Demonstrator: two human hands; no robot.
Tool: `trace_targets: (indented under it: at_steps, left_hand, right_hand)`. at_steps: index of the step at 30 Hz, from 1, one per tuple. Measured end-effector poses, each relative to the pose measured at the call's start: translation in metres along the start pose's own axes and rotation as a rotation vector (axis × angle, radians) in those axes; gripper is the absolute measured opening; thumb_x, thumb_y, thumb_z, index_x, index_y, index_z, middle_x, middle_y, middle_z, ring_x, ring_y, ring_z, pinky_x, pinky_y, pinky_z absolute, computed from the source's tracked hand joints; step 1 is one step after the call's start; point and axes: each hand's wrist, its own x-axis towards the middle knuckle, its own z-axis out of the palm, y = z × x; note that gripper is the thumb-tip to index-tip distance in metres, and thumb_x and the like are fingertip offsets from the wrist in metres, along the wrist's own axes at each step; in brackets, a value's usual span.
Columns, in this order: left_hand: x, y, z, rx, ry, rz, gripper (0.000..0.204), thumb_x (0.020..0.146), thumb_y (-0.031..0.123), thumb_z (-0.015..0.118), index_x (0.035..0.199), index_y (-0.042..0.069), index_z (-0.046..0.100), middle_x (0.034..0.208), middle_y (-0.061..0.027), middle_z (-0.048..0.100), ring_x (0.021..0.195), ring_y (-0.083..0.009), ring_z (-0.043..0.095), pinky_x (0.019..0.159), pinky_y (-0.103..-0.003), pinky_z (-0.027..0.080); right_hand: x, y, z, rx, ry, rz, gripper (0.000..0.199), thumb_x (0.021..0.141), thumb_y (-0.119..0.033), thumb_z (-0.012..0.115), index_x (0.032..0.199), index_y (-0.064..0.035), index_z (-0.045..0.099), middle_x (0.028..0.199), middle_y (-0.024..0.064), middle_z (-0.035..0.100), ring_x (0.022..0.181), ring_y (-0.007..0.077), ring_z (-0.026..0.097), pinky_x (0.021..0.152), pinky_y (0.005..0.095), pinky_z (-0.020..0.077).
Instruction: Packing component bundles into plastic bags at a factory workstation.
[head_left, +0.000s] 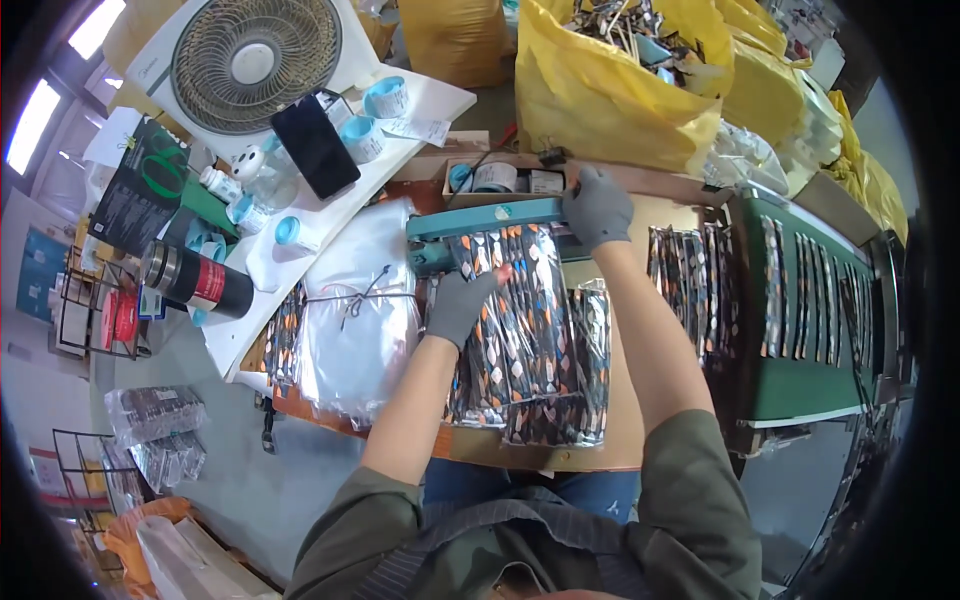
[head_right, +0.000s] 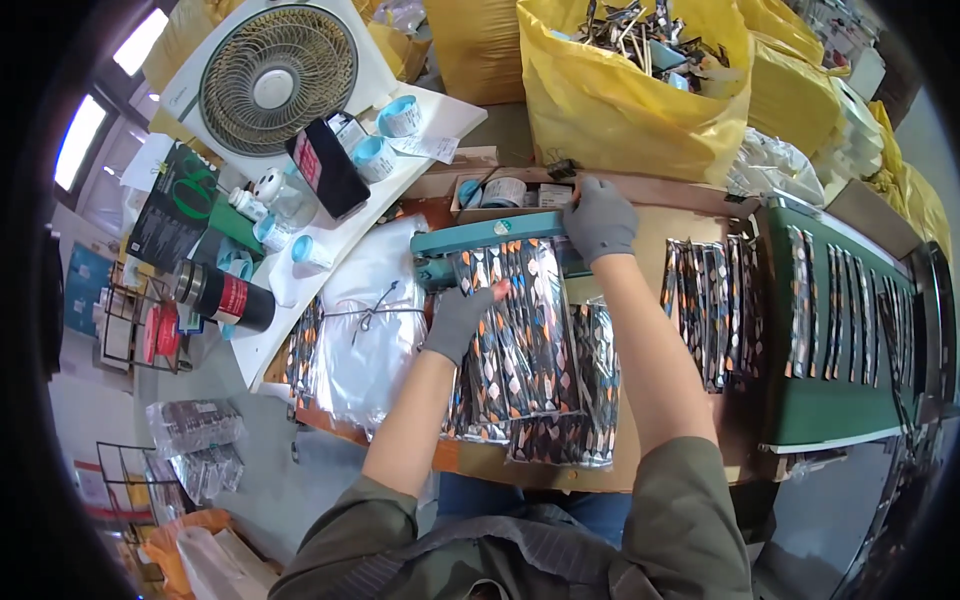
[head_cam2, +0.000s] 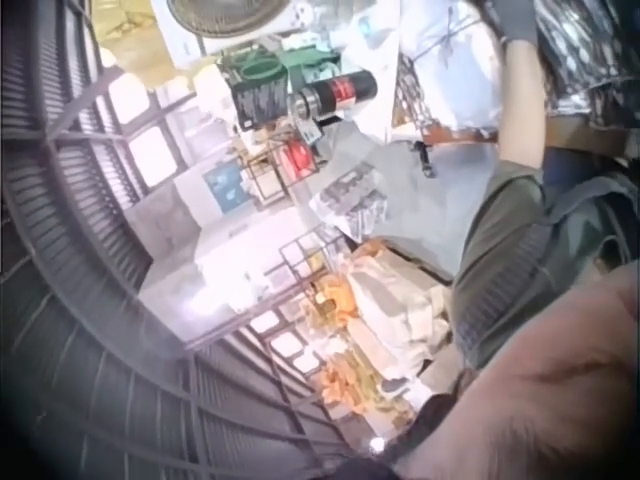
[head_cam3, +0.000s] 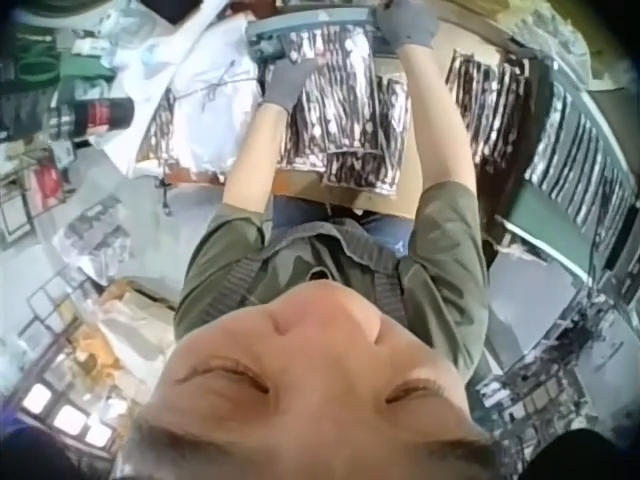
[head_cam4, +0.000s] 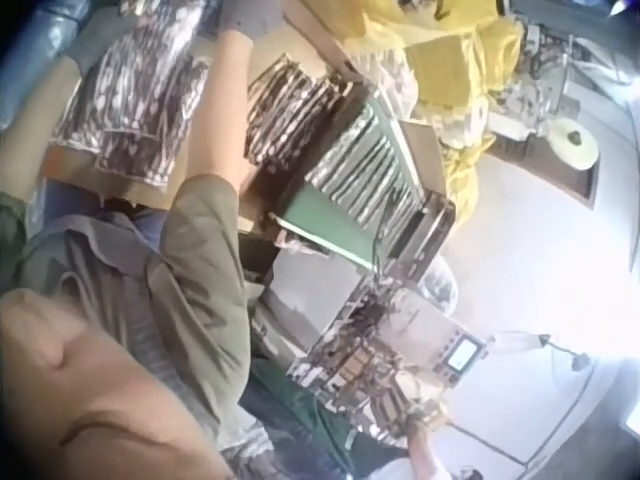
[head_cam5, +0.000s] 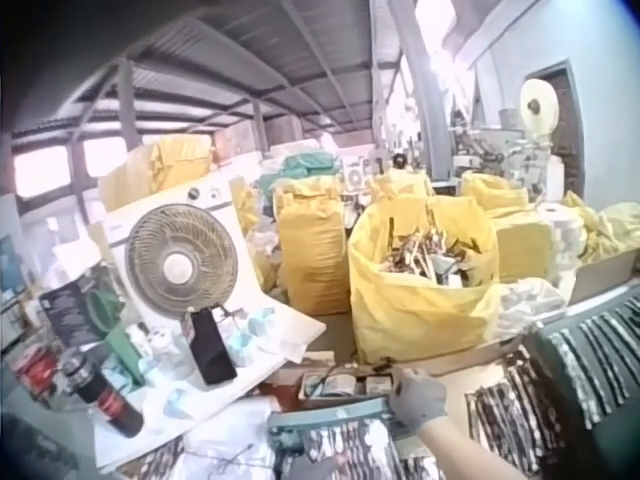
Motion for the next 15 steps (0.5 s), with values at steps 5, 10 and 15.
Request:
trace_targets:
  at_steps: [5,10,15]
  left_hand:
    - [-0.01,0.012,0.008,-0.081,-0.043,-0.081,0.053,0.068,0.035,0.077,0.104,-0.002,0.065,0.097,-0.0087,0.065,0.084,-0.0158,0.06,0.079,-0.029,0.045]
    - [-0.062,-0.018,0.051,0.049,-0.1,0.042,0.074,0.072,0.051,0.069,0.122,0.0,0.05,0.094,-0.0206,0.062,0.091,-0.0273,0.06,0.084,-0.036,0.045]
    - [-0.136,-0.042,0.066,0.181,0.033,-0.001,0.094,0.07,0.061,0.064,0.125,-0.012,0.039,0.109,-0.0313,0.056,0.104,-0.0399,0.056,0.09,-0.042,0.042]
  right_hand:
    - [-0.029,0.03,-0.02,0.235,-0.164,0.184,0.046,0.08,-0.045,0.061,0.108,-0.0086,0.057,0.104,0.0152,0.062,0.091,0.0308,0.062,0.078,0.0373,0.048]
    - [-0.202,0.05,-0.06,0.862,-0.278,0.343,0.126,0.064,-0.049,0.079,0.139,0.0121,-0.002,0.14,0.0309,0.026,0.133,0.0323,0.025,0.108,0.0374,0.0248]
    - [-0.237,0.027,-0.094,1.069,-0.659,0.692,0.059,0.067,-0.029,0.079,0.108,0.0066,0.054,0.095,0.0127,0.065,0.084,0.0193,0.063,0.076,0.0306,0.0504]
